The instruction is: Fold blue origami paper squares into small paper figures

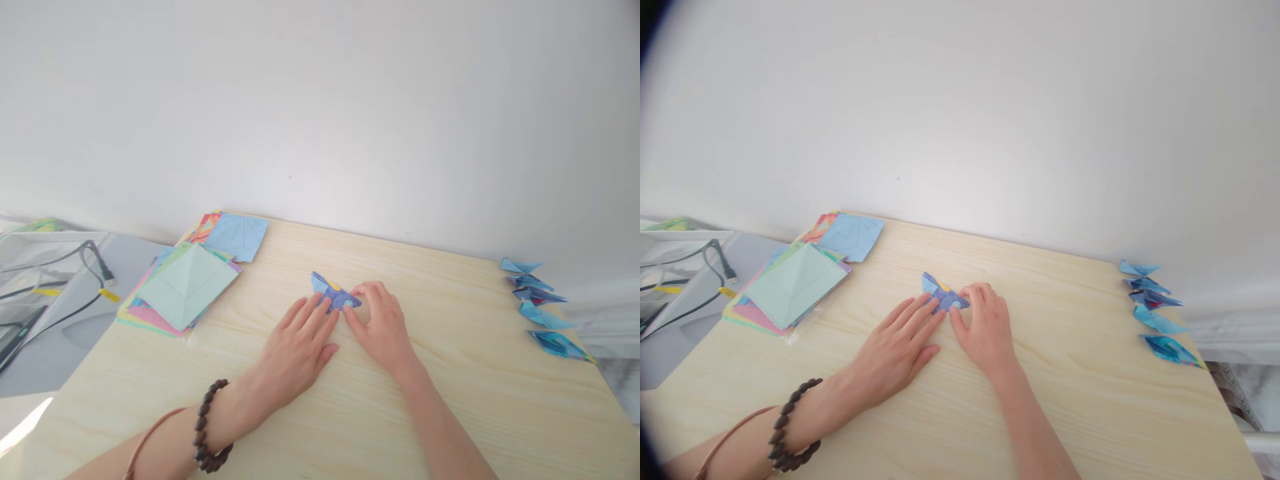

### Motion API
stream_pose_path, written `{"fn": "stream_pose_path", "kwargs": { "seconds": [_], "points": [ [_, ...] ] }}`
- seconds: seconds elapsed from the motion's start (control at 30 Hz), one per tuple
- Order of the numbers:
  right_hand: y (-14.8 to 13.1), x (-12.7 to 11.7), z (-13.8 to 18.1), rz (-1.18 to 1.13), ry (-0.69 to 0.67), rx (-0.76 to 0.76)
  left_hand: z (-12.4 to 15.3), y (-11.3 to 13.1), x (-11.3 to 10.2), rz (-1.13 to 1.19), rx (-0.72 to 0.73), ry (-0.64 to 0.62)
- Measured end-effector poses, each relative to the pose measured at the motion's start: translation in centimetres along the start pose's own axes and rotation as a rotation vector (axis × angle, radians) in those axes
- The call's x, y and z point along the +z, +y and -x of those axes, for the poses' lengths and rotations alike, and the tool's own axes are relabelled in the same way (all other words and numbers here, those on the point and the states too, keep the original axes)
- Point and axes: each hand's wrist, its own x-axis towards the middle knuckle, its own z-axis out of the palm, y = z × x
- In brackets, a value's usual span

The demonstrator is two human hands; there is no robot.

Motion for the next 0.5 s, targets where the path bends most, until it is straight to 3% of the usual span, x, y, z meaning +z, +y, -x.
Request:
{"fn": "stream_pose_path", "kwargs": {
  "seconds": [0.5],
  "points": [
    [-0.19,0.28,0.06,0.021,0.034,0.004,0.09,-0.07,0.11,0.026,-0.001,-0.019]
  ]
}}
